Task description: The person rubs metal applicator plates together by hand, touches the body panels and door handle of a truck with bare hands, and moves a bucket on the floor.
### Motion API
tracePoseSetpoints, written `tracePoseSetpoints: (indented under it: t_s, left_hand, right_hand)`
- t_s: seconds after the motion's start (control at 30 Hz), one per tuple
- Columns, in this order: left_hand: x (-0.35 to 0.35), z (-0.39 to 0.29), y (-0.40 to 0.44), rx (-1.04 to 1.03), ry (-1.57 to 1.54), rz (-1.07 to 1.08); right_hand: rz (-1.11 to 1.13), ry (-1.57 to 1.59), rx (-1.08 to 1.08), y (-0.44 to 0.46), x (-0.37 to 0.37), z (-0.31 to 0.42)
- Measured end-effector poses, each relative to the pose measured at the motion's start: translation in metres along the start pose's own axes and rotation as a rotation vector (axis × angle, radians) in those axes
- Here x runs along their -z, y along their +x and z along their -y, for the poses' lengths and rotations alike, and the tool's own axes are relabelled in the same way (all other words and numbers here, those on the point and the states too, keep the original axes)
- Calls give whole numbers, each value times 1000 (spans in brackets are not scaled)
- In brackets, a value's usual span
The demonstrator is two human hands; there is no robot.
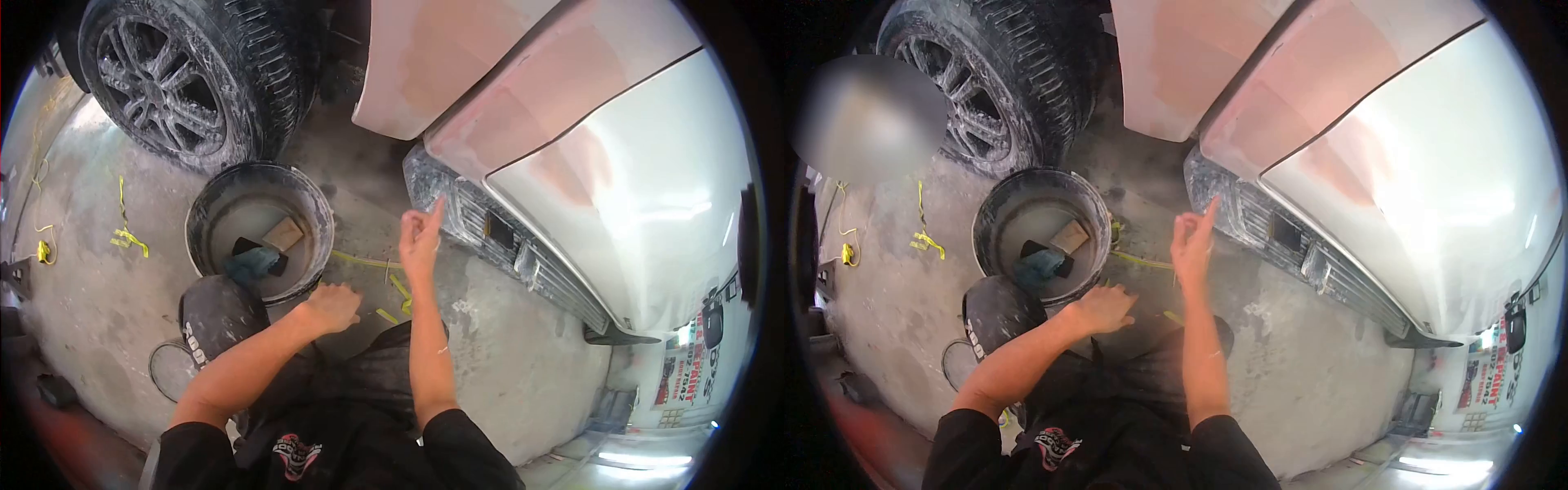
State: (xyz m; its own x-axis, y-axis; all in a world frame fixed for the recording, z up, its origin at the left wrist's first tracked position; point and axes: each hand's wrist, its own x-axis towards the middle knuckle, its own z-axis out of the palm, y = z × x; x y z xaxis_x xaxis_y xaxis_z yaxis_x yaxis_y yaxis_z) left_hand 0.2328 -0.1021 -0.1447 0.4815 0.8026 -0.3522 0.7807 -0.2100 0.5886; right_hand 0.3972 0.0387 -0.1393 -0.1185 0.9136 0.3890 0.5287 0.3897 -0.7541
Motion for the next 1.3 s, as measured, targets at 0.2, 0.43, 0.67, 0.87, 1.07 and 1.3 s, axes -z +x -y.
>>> tracePoseSetpoints:
  t_s: [0.2,0.43,0.67,0.87,1.07,1.3]
  left_hand:
    - [0,0,-2,0,14,12]
    - [2,-1,1,7,16,5]
    - [8,-3,-4,-17,6,-3]
    - [-1,3,2,-32,9,-44]
    - [8,-2,-1,-39,8,-18]
    - [8,-2,-4,-42,-8,-21]
  right_hand:
    - [41,305,-77,46,-1,29]
    - [-62,804,-331,67,7,43]
    - [-103,925,-311,78,6,48]
    - [-161,808,-266,64,-4,49]
    - [-270,902,-315,83,8,38]
    - [-200,692,-160,55,8,79]
